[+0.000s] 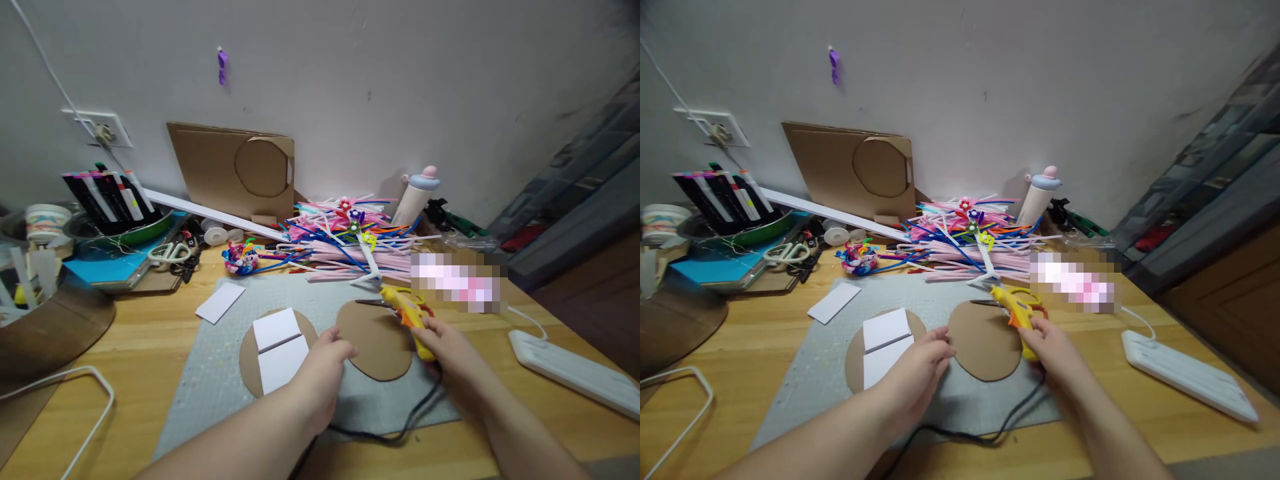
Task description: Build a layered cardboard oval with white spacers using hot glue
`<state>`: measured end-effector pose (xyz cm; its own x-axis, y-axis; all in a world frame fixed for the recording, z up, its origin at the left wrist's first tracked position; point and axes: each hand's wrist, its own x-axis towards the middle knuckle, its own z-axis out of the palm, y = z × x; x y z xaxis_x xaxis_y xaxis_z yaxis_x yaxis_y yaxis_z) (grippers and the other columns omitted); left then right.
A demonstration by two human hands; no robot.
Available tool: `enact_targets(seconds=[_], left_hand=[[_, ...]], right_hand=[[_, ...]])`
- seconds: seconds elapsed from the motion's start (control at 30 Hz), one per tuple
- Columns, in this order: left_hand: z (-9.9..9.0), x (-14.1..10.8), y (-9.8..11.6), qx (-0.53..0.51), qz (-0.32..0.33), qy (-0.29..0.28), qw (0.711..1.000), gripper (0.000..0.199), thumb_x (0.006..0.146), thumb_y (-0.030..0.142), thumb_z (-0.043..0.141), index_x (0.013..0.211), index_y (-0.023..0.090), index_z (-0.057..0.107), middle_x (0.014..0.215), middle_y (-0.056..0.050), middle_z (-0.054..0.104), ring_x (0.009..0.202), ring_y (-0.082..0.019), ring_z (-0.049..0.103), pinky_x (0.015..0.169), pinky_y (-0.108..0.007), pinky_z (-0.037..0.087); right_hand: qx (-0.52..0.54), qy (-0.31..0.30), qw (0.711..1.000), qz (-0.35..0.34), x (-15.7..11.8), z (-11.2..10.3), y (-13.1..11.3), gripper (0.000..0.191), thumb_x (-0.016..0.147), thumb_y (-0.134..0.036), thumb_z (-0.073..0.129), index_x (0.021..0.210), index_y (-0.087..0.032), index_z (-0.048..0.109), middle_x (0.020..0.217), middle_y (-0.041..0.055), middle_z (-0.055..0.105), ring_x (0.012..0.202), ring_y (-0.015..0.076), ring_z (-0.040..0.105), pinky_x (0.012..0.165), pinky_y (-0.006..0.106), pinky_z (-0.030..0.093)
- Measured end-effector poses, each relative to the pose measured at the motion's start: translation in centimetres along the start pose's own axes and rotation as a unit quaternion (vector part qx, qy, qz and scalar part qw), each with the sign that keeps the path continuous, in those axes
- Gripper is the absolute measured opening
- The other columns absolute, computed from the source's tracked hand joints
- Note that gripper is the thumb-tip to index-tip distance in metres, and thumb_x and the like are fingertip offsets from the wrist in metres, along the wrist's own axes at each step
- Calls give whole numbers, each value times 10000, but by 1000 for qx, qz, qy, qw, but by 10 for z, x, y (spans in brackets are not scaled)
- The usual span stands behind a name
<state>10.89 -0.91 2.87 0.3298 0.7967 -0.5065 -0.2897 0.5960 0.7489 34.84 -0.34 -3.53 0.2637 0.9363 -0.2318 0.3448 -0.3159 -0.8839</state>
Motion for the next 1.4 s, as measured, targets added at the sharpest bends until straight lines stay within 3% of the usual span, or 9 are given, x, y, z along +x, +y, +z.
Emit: enact_targets(seconds=[0.1,0.23,0.37,0.5,0.73,0.87,1.0,1.23,1.4], left_hand=[[3,7,-5,1,-8,65,998,386,658,155,528,1041,193,560,1129,-61,649,1215,-202,500,1040,-354,325],[5,16,-12,15,-15,116,993,481,718,199,522,1189,171,430,1157,-91,596,1130,-171,546,851,-272,436],[11,24,-16,68,-6,79,995,513,768,277,587,1225,140,398,851,-36,621,732,-130,623,538,-203,404],[18,24,-11,137,-4,4,991,410,751,176,563,1139,126,439,578,59,544,373,-101,486,354,-206,306],[4,22,13,206,11,-25,978,426,741,151,490,1158,170,401,608,69,557,386,-100,539,379,-194,398],[1,39,5,285,30,-18,958,95,789,252,527,832,168,525,457,75,473,306,-88,438,349,-193,299],[-4,38,13,356,114,25,927,157,802,276,530,668,201,497,409,78,422,316,-97,423,373,-202,277],[-79,2,93,385,296,221,845,133,800,361,562,851,238,553,637,33,549,620,-156,544,560,-229,353],[-140,26,104,366,240,298,848,249,820,418,460,677,217,431,528,40,504,428,-121,503,450,-224,353]], right_hand=[[144,-18,989,27,12,2,-15,178,820,-314,511,888,-167,584,792,82,707,668,190,687,557,269,555],[274,-35,959,60,21,4,-21,217,855,-210,442,922,-109,622,945,184,723,909,229,707,806,311,583],[357,-39,930,77,18,0,-14,226,825,-153,469,957,-65,630,1009,234,707,950,251,702,806,283,594],[412,-34,906,87,16,-5,-8,288,784,-125,477,1028,-51,611,1060,249,690,1017,279,676,851,326,585],[460,9,886,67,24,-7,-6,327,783,-135,433,1072,-120,587,1054,179,708,1075,258,650,905,394,560],[451,4,890,63,25,-6,-4,309,763,-129,462,1033,-130,613,1045,171,710,1045,256,664,868,369,580],[429,-18,902,53,21,-6,-2,258,793,-154,475,994,-120,632,1016,176,714,971,255,691,817,344,592],[385,-70,920,5,10,-2,-5,191,850,-250,623,1012,-157,584,880,97,728,556,152,640,483,242,523],[383,-116,916,-3,-6,5,-16,382,801,-364,719,1115,-191,588,919,63,706,601,141,632,476,216,497]])
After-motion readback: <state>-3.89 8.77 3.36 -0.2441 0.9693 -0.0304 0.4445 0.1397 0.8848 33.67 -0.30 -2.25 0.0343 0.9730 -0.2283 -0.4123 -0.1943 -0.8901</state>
